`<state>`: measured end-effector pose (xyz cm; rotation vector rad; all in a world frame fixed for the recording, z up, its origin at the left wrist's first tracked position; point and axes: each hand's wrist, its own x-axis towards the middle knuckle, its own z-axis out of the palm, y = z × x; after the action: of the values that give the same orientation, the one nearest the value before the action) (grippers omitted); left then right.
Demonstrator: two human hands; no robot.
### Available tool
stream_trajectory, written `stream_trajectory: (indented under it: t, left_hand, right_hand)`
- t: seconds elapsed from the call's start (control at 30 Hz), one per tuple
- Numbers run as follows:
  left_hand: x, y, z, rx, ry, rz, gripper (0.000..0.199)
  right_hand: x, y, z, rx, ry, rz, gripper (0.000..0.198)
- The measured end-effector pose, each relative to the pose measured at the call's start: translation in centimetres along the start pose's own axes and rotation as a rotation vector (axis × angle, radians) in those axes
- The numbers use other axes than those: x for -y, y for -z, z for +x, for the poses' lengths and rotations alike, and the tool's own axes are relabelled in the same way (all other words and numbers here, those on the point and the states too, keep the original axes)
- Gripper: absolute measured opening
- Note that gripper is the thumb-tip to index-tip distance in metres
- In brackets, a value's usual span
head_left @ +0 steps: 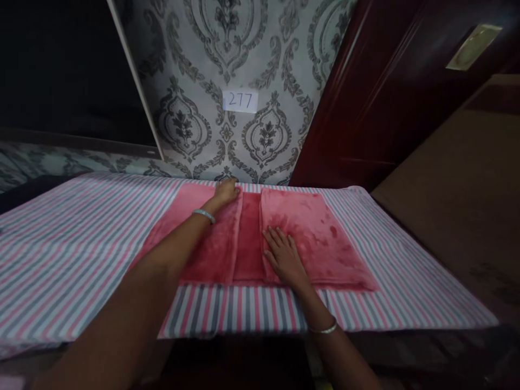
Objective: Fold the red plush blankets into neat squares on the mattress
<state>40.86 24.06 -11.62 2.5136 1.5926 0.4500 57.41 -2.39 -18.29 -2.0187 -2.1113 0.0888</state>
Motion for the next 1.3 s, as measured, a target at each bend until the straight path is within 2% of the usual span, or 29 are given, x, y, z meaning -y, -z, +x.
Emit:
stream_trajectory:
  t: [0.1,0.2,0.37,0.53,0.63,0.73,0.87,0.97,1.17,1.3]
  left_hand:
    - [-0.7,-0.4,-2.1,0.023,-0.077,0.02,0.052]
    - [-1.2,-2.2,-4.6,0.071,-0.138,0.059,0.062]
    - [-1.4,-4.7,-6.5,0.116,-0.119,0.092,0.068]
    - [-1.5,-3.3,-5.5,0.185,-0.091,0.001,0.065]
    - [-1.6,-1.7,-6.5,0.185,-0.087,-0.022,0.063]
    - [-1.8,-1.3,-9.9,0.15,-0.133,-0.011,0.063]
    - [-2.4,-2.5,-15.4,0.154,-0.231,0.049,0.066]
    - [-3.0,-3.4,-17.5,0.131,-0.245,0.099,0.067]
    - [-3.5,-3.4,-17.4,0.113,-0.233,0.09,0.066]
    - [-2.8,-2.1,-16.9,0.171,-0.202,-0.073,0.065]
  right_hand:
    - [-0.2,-0.3,0.0,-0.02,0.008,-0.004,0.059]
    - [-0.4,-0.6,-0.1,-0.042,0.017,-0.024,0.059]
    - [-0.6,-0.6,0.2,-0.035,0.023,-0.046,0.059]
    - [-0.3,0.3,0.3,0.062,-0.002,-0.028,0.06]
    - [0.8,0.4,-0.6,0.078,-0.037,0.001,0.062]
    - [2.0,-0.2,-1.7,0.016,-0.047,-0.003,0.063]
    - [2.9,-1.0,-2.5,-0.063,-0.033,-0.011,0.062]
    - [3.0,-1.2,-2.4,-0.078,-0.032,-0.017,0.062]
    - [3.1,-1.0,-2.3,-0.085,-0.036,-0.017,0.06]
    - [3.3,-0.3,-2.3,-0.044,-0.058,-0.012,0.06]
